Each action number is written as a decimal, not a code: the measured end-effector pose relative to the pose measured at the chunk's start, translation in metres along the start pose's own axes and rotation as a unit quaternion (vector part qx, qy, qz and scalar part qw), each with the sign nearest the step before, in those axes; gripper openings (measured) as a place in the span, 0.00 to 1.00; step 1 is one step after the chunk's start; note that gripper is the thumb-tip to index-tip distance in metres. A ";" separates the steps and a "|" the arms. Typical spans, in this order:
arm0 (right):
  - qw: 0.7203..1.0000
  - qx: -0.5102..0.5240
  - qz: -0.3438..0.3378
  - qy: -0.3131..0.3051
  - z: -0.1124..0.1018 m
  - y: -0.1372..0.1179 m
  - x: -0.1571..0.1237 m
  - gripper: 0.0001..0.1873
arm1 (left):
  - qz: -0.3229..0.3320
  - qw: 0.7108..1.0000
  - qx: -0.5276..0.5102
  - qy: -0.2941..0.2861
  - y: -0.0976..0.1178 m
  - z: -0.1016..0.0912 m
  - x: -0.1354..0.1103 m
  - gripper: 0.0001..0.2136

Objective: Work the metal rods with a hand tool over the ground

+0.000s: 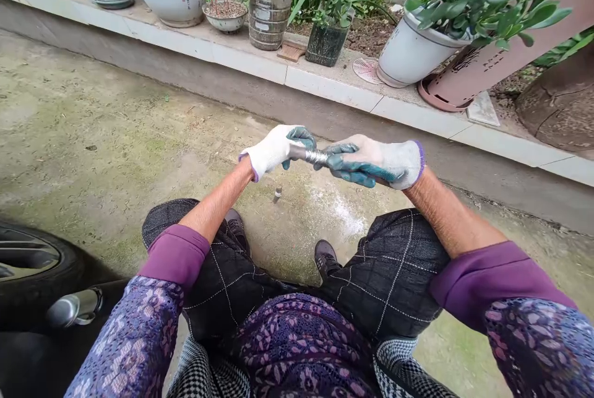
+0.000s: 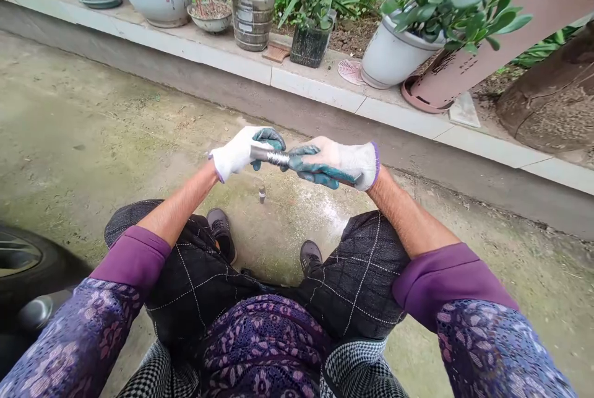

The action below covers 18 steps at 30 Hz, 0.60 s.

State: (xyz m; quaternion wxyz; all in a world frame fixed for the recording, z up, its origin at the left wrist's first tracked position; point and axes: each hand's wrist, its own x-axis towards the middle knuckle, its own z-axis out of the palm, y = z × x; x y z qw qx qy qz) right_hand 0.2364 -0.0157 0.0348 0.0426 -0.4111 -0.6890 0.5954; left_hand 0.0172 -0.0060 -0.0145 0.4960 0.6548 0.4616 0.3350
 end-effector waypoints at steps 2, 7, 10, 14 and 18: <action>0.994 -0.092 0.057 -0.028 0.001 0.005 0.004 0.17 | -0.002 0.999 0.035 -0.016 -0.001 0.002 -0.001 0.06; 0.906 -0.406 0.083 0.083 0.004 0.017 0.023 0.10 | -0.065 0.993 0.093 -0.035 0.001 0.014 -0.006 0.03; 0.864 -0.468 0.072 0.172 -0.001 0.021 0.033 0.14 | -0.078 0.996 0.032 -0.017 0.000 0.020 -0.007 0.02; 0.848 -0.457 0.026 0.268 -0.008 0.021 0.040 0.18 | -0.076 0.990 -0.117 0.007 -0.004 0.021 -0.006 0.04; 0.857 -0.403 -0.021 0.321 -0.009 0.018 0.046 0.18 | -0.059 0.974 -0.219 0.026 -0.007 0.021 -0.008 0.04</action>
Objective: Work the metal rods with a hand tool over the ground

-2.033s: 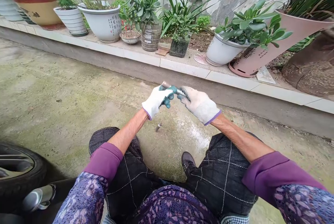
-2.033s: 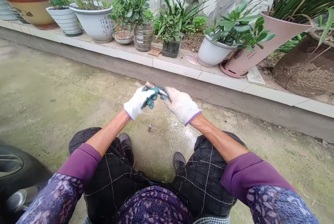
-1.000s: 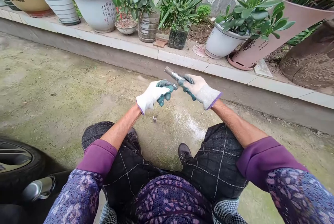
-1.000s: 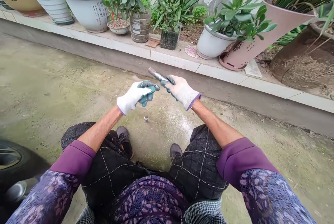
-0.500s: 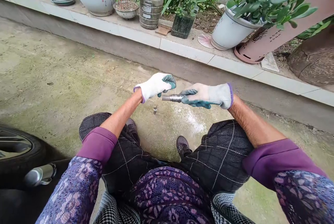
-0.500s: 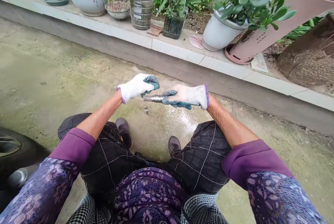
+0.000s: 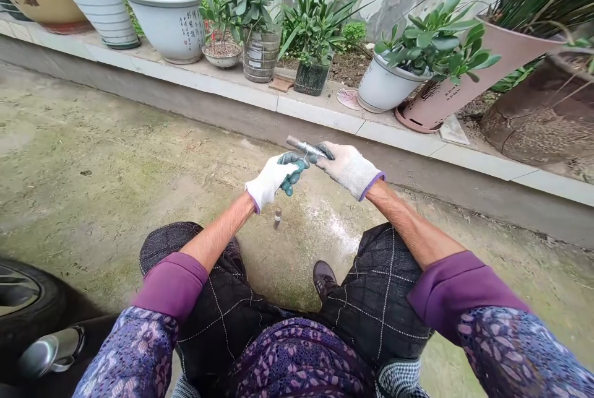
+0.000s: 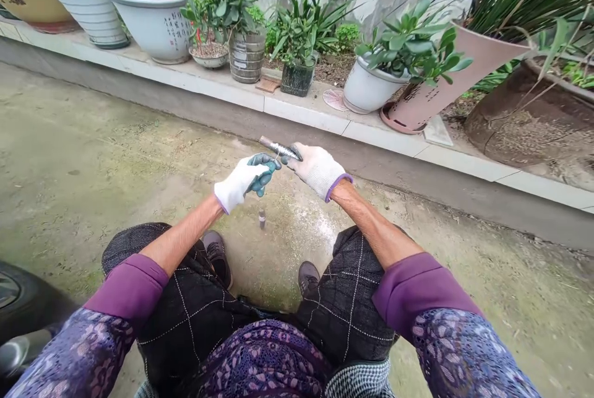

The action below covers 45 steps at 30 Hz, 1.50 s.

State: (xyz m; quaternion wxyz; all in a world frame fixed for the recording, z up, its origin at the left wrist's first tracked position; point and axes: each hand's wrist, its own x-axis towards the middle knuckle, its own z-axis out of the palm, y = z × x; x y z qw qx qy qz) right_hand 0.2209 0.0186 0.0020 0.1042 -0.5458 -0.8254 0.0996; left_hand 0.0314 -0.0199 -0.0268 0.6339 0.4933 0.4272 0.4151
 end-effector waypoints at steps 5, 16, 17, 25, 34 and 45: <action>1.000 0.003 0.004 0.014 0.003 -0.003 0.009 0.19 | 0.022 0.999 -0.025 0.015 0.005 -0.003 -0.007 0.05; 0.872 0.459 0.079 -0.151 -0.027 -0.019 -0.019 0.17 | 0.011 0.997 0.069 0.021 -0.003 -0.017 -0.003 0.07; 0.857 0.478 0.064 -0.180 -0.030 -0.018 -0.024 0.19 | 0.010 0.996 0.088 0.017 -0.004 -0.018 -0.002 0.06; 0.913 0.204 0.019 -0.354 -0.010 0.001 -0.034 0.12 | 0.007 0.973 0.229 -0.034 0.001 -0.014 0.002 0.04; 0.992 -0.016 0.014 -0.121 -0.007 0.004 -0.010 0.16 | -0.037 0.993 0.110 -0.022 -0.004 -0.001 -0.001 0.06; 0.987 0.153 0.021 -0.041 -0.006 -0.014 0.002 0.12 | 0.008 0.999 0.038 0.023 0.010 -0.005 -0.015 0.06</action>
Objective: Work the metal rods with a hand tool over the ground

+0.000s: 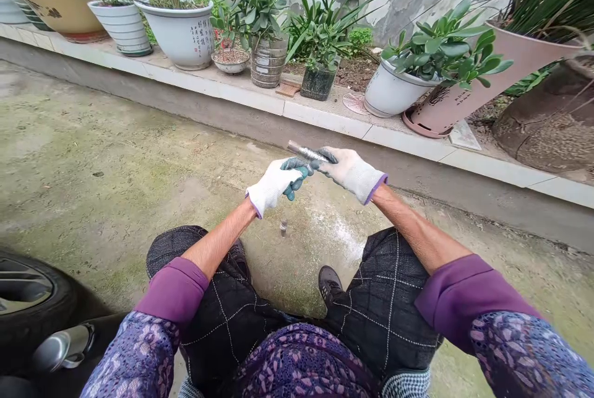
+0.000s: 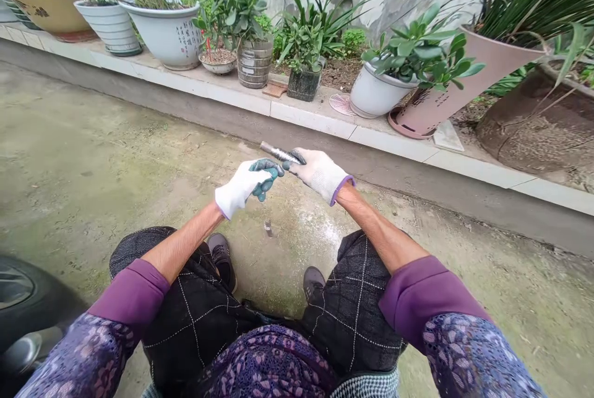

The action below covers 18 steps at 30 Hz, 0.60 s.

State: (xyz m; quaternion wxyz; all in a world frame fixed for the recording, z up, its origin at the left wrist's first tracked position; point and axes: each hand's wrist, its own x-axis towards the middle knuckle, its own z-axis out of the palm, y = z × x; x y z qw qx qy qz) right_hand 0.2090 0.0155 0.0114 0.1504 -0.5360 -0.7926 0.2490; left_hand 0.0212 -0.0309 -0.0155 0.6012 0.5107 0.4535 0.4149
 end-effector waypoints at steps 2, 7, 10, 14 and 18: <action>0.989 0.135 0.047 -0.034 -0.003 -0.008 -0.005 0.11 | 0.002 1.000 0.005 0.005 0.000 -0.003 0.000 0.06; 0.923 0.362 0.064 -0.117 -0.010 -0.012 -0.024 0.14 | -0.001 0.999 0.027 -0.021 -0.003 -0.007 0.004 0.06; 0.905 0.392 0.041 -0.161 -0.016 -0.007 -0.034 0.18 | 0.008 0.997 0.070 -0.015 -0.002 -0.009 0.008 0.05; 0.919 0.282 0.041 -0.271 -0.022 0.002 -0.038 0.23 | 0.029 0.984 0.171 -0.039 0.004 -0.012 0.012 0.07; 0.957 0.088 0.037 -0.273 -0.017 0.012 -0.032 0.14 | 0.033 0.969 0.237 -0.062 0.001 -0.009 0.015 0.06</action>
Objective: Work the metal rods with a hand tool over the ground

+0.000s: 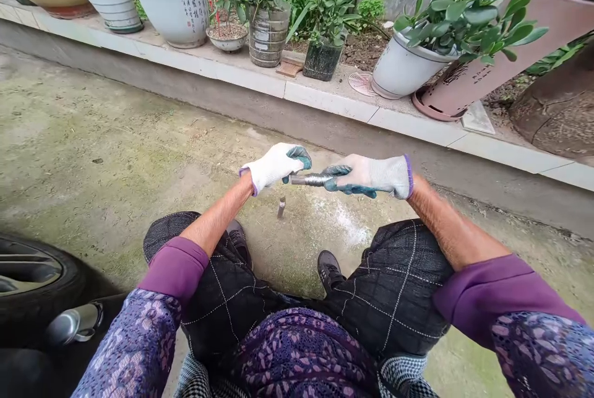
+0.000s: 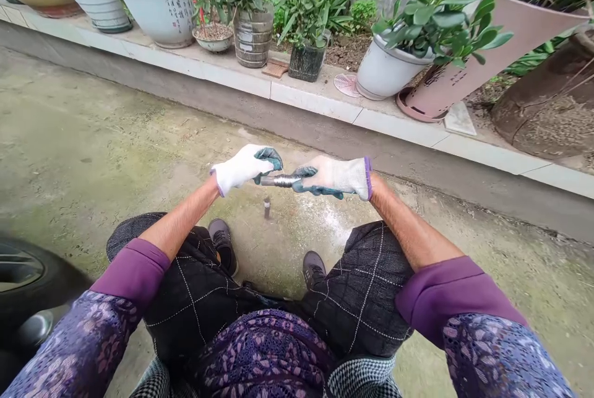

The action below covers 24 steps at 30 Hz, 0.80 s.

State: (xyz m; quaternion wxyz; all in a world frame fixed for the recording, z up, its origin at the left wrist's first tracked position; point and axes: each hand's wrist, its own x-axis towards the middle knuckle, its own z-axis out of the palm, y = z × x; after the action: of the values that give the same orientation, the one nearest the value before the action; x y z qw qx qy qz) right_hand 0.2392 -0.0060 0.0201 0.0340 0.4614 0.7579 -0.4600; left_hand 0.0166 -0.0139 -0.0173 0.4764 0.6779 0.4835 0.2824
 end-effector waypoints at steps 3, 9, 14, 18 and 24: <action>0.986 -0.156 0.013 0.062 0.000 0.004 0.012 0.07 | -0.025 0.999 0.044 0.014 -0.003 0.010 0.002 0.05; 0.961 -0.201 -0.003 0.188 -0.005 0.002 0.025 0.10 | -0.038 0.995 -0.048 0.079 0.004 0.020 0.002 0.03; 0.970 -0.042 -0.016 0.240 -0.002 -0.011 0.028 0.10 | 0.007 0.981 -0.148 0.126 0.013 0.012 -0.003 0.02; 0.967 0.066 -0.014 0.245 0.004 -0.021 0.033 0.08 | 0.025 0.970 -0.195 0.142 0.006 0.005 -0.003 0.03; 0.930 0.284 -0.065 0.222 0.018 -0.028 0.037 0.08 | 0.014 0.923 -0.328 0.199 -0.005 0.000 -0.001 0.11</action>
State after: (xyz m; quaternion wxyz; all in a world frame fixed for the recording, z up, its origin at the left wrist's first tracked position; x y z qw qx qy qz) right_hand 0.1910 0.0009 0.0110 -0.2977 0.4921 0.6117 -0.5431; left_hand 0.0140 -0.0145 -0.0217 0.5617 0.4206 0.4391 0.5610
